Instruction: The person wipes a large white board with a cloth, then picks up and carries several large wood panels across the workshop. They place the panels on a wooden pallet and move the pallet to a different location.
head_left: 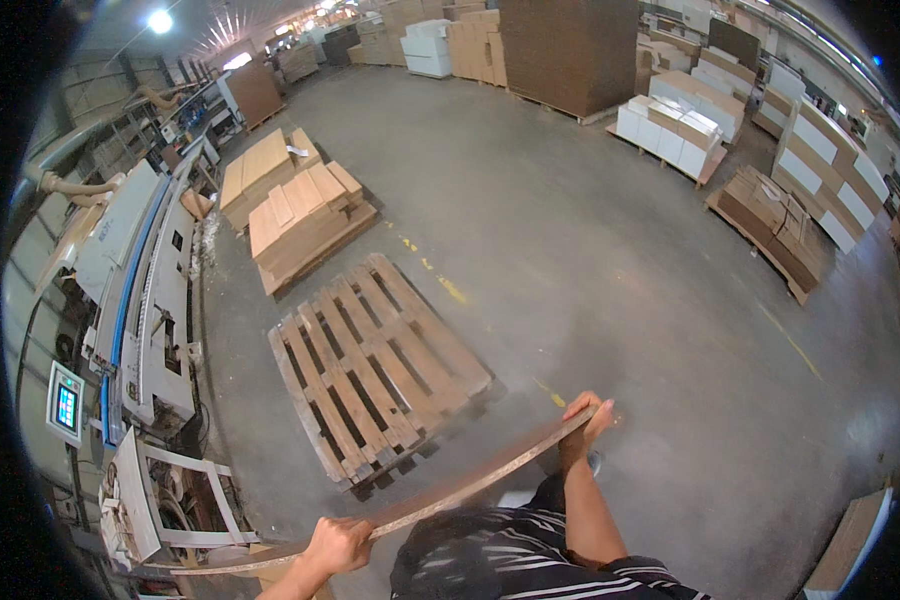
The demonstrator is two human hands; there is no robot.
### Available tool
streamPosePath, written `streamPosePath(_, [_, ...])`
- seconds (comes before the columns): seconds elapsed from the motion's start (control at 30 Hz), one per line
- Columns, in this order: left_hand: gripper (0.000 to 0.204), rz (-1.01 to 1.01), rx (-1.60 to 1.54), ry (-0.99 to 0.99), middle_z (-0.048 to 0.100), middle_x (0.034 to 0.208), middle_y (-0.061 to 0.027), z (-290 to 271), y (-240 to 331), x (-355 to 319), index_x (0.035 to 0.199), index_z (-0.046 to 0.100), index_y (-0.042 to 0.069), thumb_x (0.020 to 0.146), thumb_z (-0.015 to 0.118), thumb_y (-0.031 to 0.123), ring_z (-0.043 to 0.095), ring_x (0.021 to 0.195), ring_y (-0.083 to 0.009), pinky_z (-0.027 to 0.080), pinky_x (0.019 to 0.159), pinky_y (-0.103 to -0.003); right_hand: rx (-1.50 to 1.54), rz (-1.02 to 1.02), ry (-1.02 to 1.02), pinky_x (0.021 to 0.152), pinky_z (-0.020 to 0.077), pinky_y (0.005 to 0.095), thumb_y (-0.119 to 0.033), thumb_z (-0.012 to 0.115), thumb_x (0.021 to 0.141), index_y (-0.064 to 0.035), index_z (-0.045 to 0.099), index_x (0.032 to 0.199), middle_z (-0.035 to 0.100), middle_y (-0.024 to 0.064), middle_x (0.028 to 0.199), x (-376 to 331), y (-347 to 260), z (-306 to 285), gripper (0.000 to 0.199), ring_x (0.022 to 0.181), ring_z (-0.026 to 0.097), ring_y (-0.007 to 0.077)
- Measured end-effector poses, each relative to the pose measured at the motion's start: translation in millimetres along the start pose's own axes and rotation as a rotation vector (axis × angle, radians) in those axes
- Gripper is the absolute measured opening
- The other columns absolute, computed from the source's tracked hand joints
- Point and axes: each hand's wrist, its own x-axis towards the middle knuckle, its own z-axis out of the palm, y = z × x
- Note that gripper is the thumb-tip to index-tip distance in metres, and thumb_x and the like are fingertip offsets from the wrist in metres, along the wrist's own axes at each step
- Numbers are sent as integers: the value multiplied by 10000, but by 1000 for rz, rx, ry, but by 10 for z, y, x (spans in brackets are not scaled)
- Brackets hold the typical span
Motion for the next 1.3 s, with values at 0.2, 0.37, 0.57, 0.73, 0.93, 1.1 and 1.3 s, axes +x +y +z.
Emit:
streamPosePath(0.2, [93,66,-7,19,552,576,-94,161,709,1136,720,565,67,694,636,120,575,527,-289,441,438,-398,15,-19,-11,459,251,274,-584,204,923,-78,379,490,363,8,465,1296,-72,-534,689,461,345,117])
streamPosePath(0.37, [114,92,-7,88,549,569,-92,334,1287,2018,672,533,72,729,619,120,567,517,-294,441,440,-402,48,13,-39,444,238,259,-613,182,925,-95,373,492,361,-5,461,2284,0,-892,701,446,328,105])
streamPosePath(0.57, [48,19,-62,59,566,583,-108,406,1730,2948,722,580,65,734,616,94,584,538,-296,450,453,-402,94,43,-148,424,263,240,-660,178,912,-114,375,519,367,-1,462,3398,194,-999,701,433,336,97])
streamPosePath(0.73, [79,-90,-69,41,574,581,-106,356,1858,3650,767,621,52,708,657,91,596,546,-286,466,466,-393,-20,23,-216,416,270,234,-699,160,893,-120,345,517,357,5,461,4175,381,-715,715,426,341,102])
streamPosePath(0.93, [128,-140,-124,112,569,582,-91,276,1979,4414,810,633,57,697,671,103,587,536,-282,468,467,-390,-62,73,-285,422,258,250,-685,131,902,-96,352,518,344,1,460,5031,592,-337,737,421,341,104])
streamPosePath(1.1, [70,-257,-129,137,525,597,-166,177,1954,4805,766,545,76,760,607,106,533,508,-375,416,451,-464,-25,90,-294,404,263,259,-580,162,956,-95,351,496,347,13,447,5349,754,10,696,404,328,110])
streamPosePath(1.3, [67,-372,-210,114,532,602,-157,126,1974,5145,825,575,83,763,599,94,536,520,-370,423,461,-461,35,100,-356,429,276,262,-530,185,974,-100,346,485,346,19,443,5754,851,388,672,419,337,116])
